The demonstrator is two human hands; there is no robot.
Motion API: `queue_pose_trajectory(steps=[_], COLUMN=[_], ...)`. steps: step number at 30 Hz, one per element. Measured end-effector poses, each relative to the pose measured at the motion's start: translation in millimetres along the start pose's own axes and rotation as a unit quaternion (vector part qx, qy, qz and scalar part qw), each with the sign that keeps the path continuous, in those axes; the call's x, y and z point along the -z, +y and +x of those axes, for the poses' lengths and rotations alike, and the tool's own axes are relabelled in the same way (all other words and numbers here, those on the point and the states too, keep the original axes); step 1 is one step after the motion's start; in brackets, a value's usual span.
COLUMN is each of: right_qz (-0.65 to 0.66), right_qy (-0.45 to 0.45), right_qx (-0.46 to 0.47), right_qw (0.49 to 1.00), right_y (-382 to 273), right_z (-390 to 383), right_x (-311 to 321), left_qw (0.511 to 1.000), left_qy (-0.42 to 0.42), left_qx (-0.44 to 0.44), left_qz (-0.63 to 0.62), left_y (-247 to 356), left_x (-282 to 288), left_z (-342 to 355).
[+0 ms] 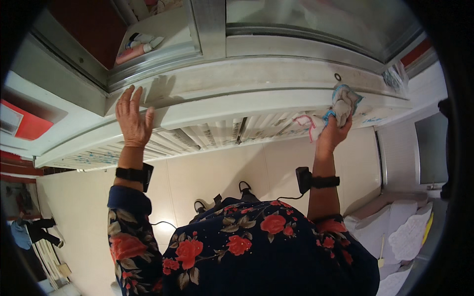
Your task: The person wipes a white radiator with blue floral patterns using a cloth, then cleans the adjacent window glass and frame. The person then wipes the radiator again and finishes by picking up a mop.
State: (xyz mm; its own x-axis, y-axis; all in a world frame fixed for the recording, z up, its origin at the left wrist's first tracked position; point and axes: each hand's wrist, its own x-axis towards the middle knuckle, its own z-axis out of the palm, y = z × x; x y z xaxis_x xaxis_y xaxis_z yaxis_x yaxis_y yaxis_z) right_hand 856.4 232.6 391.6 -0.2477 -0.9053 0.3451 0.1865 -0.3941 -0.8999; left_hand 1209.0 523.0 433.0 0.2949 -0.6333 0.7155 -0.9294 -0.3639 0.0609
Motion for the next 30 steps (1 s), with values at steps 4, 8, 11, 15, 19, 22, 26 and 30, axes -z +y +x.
queue_pose_trajectory(steps=[4, 8, 11, 15, 19, 22, 26, 30], right_qz=[0.008, -0.001, 0.166, -0.071, -0.109, -0.129, -0.1, -0.097], right_qy=[0.081, 0.126, 0.13, 0.167, 0.11, 0.094, 0.096, 0.101], right_qx=[-0.082, -0.104, -0.137, -0.161, -0.287, -0.347, -0.369, -0.11], right_qw=[0.993, 0.987, 0.968, 0.97, 0.945, 0.924, 0.919, 0.984], right_y=[36, 67, 84, 116, 162, 194, 175, 90], right_z=[-43, -104, -147, -178, -199, -207, -193, -139], right_x=[-25, -76, -95, -96, -74, -64, -58, -63], left_qw=[0.999, 0.997, 0.996, 0.995, 0.993, 0.992, 0.99, 0.989], left_qy=[-0.03, -0.074, -0.088, -0.096, -0.104, -0.11, -0.118, -0.123], left_qx=[0.009, 0.014, 0.013, 0.002, 0.002, -0.006, -0.019, -0.028], left_qz=[0.012, 0.018, 0.026, 0.04, 0.048, 0.063, 0.069, 0.074], left_y=[-2, -3, -3, -2, -1, -2, -3, -4], left_x=[-6, -10, -11, -13, -13, -13, -13, -13], left_z=[-4, -5, -7, -6, -4, -5, -4, -2])
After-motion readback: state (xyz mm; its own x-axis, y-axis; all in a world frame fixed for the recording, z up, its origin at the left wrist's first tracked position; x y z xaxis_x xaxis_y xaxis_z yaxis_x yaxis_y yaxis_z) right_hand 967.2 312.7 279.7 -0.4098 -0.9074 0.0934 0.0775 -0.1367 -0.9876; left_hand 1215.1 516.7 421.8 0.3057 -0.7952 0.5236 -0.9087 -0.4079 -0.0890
